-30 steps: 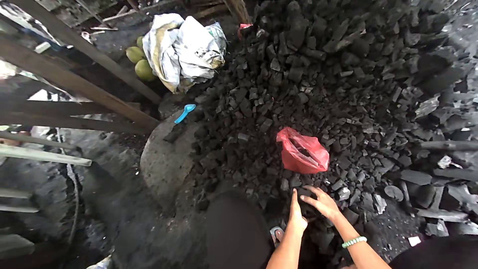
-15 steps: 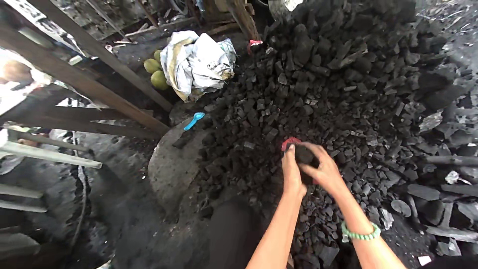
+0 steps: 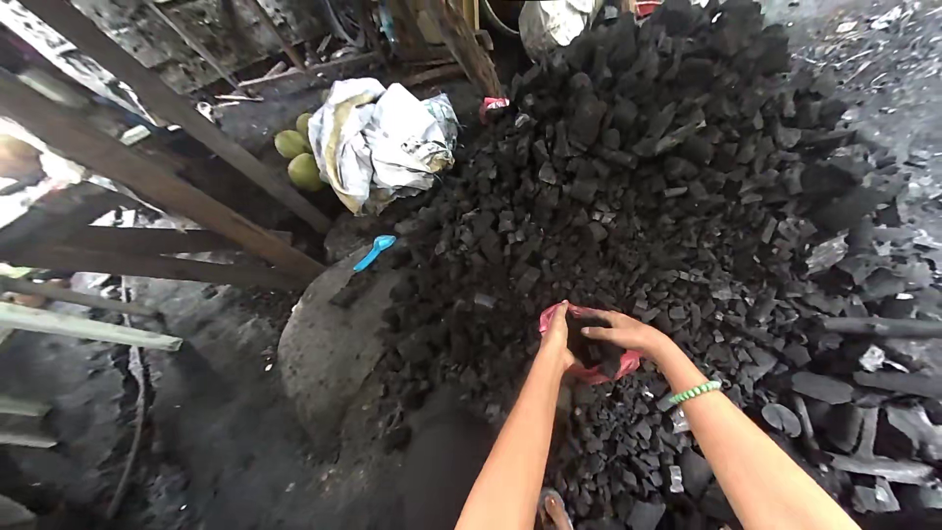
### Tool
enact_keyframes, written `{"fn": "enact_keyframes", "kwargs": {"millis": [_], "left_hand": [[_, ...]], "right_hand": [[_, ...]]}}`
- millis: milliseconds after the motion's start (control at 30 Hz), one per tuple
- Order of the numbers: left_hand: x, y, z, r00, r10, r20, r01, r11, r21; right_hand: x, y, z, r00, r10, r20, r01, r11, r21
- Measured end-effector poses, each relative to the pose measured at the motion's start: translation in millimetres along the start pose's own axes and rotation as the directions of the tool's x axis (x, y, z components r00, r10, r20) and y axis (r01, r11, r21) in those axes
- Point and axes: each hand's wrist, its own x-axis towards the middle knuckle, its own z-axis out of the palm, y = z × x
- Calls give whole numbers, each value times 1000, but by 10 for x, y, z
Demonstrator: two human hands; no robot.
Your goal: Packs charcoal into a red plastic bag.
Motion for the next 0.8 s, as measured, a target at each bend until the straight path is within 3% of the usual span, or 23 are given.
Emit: {"fn": "enact_keyframes", "kwargs": {"millis": [67, 133, 200, 233, 333, 400, 433, 467, 567, 600, 700, 800], "left_hand": [[-119, 56, -98, 991, 77, 110, -98, 976, 194], [-264, 103, -163, 959, 148, 240, -254, 824, 506], [-385, 121, -163, 914, 261, 311, -402, 467, 788], [-457, 124, -136, 895, 313, 318, -407, 280, 869], [-589, 77, -44, 825, 473, 310, -335, -32, 942], [-538, 27, -45, 722, 598, 350, -319, -161, 934], [-482, 15, -72, 682, 637, 359, -318, -183, 930], [-438, 27, -101, 688, 638, 345, -317, -164, 934], [-352, 123, -187, 851, 477, 219, -275, 51, 960], [-318, 161, -207, 886, 424, 187, -255, 110, 961], [-274, 222, -230, 906, 395, 152, -265, 250, 931], [-262, 271, -220, 871, 461, 169, -345, 329, 879]], "right_hand": [[-15, 6, -118, 998, 17, 56, -3, 972, -234], [-144, -56, -210, 996, 63, 56, -33, 906, -422], [-291, -104, -280, 996, 92, -4, -80, 844, -530], [-360, -111, -310, 995, 87, -51, -101, 830, -549], [-547, -2, -410, 971, -89, -221, -15, 905, -426], [-695, 223, -480, 915, -134, -380, 109, 990, -88], [-755, 417, -462, 866, -68, -496, 134, 986, 99], [-828, 629, -423, 807, 40, -590, 116, 967, 225], [-983, 1248, -166, 628, 412, -661, -221, 908, 355], [-956, 1471, -55, 608, 483, -630, -328, 875, 355], [-806, 1782, 358, 685, 490, -540, -462, 864, 198], [-730, 1508, 716, 725, 484, -490, -546, 837, 19]]}}
